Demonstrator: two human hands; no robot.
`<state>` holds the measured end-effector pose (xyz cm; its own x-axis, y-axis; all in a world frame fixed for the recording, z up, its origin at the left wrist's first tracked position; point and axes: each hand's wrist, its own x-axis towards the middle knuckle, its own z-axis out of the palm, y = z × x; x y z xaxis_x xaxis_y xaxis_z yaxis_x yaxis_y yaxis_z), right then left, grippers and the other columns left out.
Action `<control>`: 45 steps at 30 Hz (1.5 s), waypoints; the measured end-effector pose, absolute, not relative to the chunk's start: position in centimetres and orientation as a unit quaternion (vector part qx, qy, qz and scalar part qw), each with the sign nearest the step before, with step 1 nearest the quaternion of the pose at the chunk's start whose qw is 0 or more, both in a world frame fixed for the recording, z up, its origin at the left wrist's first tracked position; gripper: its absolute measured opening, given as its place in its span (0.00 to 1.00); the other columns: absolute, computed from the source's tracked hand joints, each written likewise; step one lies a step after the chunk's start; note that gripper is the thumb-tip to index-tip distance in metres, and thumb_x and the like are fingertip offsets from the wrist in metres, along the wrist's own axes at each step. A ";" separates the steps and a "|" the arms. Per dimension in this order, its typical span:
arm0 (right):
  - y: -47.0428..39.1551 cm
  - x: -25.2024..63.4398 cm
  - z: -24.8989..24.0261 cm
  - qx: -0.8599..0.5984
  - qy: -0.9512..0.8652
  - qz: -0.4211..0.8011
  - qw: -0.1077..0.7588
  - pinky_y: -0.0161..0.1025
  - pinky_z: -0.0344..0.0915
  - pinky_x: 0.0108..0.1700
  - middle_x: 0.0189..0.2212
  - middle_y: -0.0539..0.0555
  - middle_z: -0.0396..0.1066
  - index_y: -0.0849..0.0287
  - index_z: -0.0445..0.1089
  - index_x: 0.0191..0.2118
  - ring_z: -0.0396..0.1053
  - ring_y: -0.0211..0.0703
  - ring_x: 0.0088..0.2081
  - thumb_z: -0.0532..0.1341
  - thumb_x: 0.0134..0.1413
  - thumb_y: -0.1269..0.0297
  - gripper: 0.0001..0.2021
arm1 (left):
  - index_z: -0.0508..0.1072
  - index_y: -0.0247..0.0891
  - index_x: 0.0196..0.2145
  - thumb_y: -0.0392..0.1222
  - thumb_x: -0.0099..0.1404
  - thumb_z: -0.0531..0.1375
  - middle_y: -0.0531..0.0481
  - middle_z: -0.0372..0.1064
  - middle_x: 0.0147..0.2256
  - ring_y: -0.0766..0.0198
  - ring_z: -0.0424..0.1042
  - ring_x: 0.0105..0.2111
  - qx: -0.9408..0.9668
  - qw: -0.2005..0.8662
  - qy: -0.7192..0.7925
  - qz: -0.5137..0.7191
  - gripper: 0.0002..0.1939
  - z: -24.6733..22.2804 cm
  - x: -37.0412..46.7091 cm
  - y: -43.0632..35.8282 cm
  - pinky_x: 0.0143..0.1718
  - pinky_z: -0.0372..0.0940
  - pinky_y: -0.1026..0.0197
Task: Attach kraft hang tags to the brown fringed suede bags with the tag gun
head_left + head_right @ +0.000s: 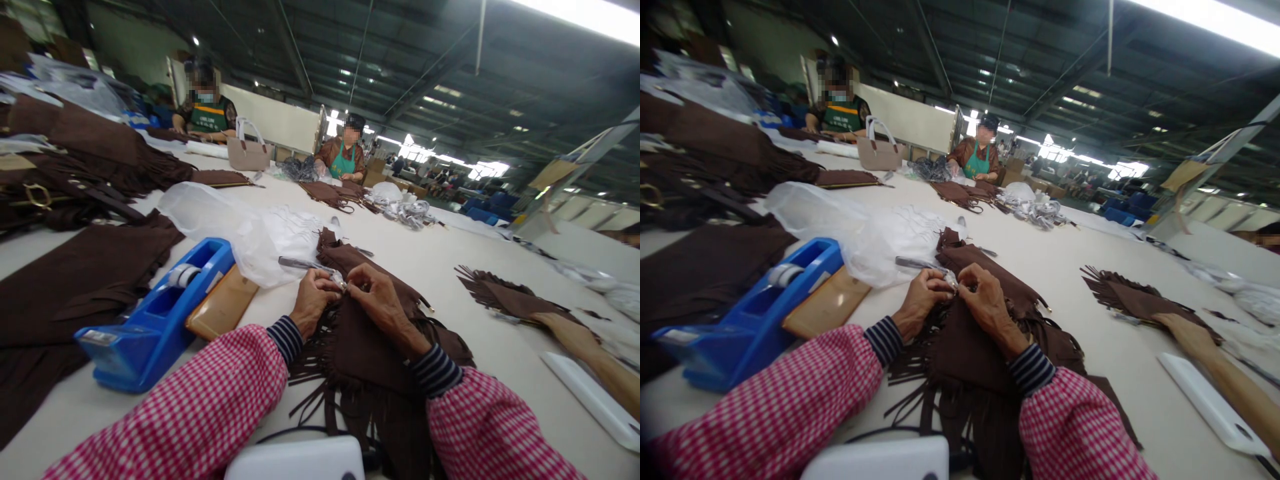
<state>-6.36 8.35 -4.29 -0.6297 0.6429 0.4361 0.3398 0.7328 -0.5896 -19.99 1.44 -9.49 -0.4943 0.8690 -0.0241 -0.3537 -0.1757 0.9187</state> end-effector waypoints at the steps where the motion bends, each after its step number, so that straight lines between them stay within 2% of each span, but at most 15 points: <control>1: 8.6 -6.4 -4.4 -0.276 -0.864 0.255 0.335 0.39 0.62 0.37 0.30 0.50 0.71 0.57 0.70 0.34 0.68 0.43 0.33 0.61 0.51 0.69 0.04 | 0.63 0.37 0.39 0.20 0.44 0.64 0.52 0.77 0.28 0.66 0.74 0.27 0.264 0.427 0.483 0.717 0.26 -9.5 -20.0 1.4 0.29 0.67 0.65; 3: 8.9 -6.3 -4.7 -0.272 -0.858 0.271 0.342 0.39 0.62 0.36 0.30 0.50 0.71 0.57 0.70 0.33 0.68 0.43 0.32 0.60 0.50 0.69 0.03 | 0.63 0.37 0.39 0.20 0.44 0.65 0.52 0.77 0.28 0.66 0.74 0.26 0.255 0.430 0.487 0.716 0.26 -9.4 -20.0 1.4 0.29 0.68 0.65; 11: 8.6 -5.9 -4.9 -0.320 -0.867 0.207 0.322 0.42 0.64 0.42 0.33 0.51 0.73 0.55 0.71 0.35 0.69 0.46 0.37 0.61 0.51 0.68 0.05 | 0.63 0.37 0.39 0.19 0.44 0.65 0.51 0.77 0.28 0.65 0.75 0.26 0.243 0.434 0.485 0.719 0.26 -9.3 -20.0 1.5 0.30 0.69 0.64; 18: 7.9 -6.2 -5.0 -0.337 -0.877 0.158 0.302 0.41 0.64 0.42 0.34 0.51 0.72 0.55 0.71 0.36 0.68 0.44 0.36 0.62 0.51 0.72 0.06 | 0.62 0.37 0.37 0.19 0.43 0.65 0.52 0.77 0.26 0.67 0.74 0.24 0.233 0.436 0.485 0.721 0.26 -9.1 -20.0 1.4 0.29 0.68 0.65; 28: 7.4 -6.4 -4.9 -0.336 -0.894 0.099 0.280 0.39 0.60 0.40 0.33 0.52 0.71 0.56 0.71 0.37 0.66 0.44 0.35 0.62 0.55 0.73 0.06 | 0.66 0.37 0.36 0.24 0.41 0.67 0.49 0.77 0.27 0.62 0.74 0.25 0.239 0.474 0.495 0.688 0.24 -8.4 -20.7 0.9 0.29 0.66 0.62; 35: 7.3 -6.5 -5.2 -0.345 -0.897 0.080 0.263 0.38 0.57 0.38 0.33 0.52 0.70 0.56 0.72 0.37 0.66 0.45 0.35 0.63 0.57 0.71 0.04 | 0.70 0.35 0.39 0.32 0.42 0.70 0.51 0.74 0.25 0.63 0.70 0.22 0.268 0.463 0.541 0.649 0.24 -8.6 -21.3 0.9 0.25 0.62 0.63; 42: 7.3 -6.6 -5.3 -0.354 -0.895 0.069 0.264 0.37 0.54 0.36 0.32 0.52 0.69 0.56 0.72 0.37 0.64 0.44 0.34 0.63 0.58 0.70 0.03 | 0.70 0.36 0.39 0.34 0.42 0.70 0.52 0.73 0.25 0.62 0.71 0.23 0.270 0.461 0.536 0.654 0.24 -8.9 -21.4 1.0 0.25 0.62 0.63; 45: 7.3 -6.6 -5.4 -0.357 -0.893 0.066 0.265 0.37 0.54 0.36 0.32 0.52 0.69 0.55 0.72 0.37 0.63 0.44 0.33 0.63 0.58 0.69 0.02 | 0.70 0.36 0.38 0.33 0.42 0.69 0.54 0.72 0.24 0.65 0.69 0.21 0.279 0.447 0.540 0.656 0.23 -8.8 -21.3 1.0 0.24 0.60 0.65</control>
<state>-6.57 7.33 -5.38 -0.6039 0.6732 0.4267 0.6028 0.7360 -0.3080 -21.31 0.97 -8.82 -0.4446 0.8880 -0.1174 -0.2857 -0.0163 0.9582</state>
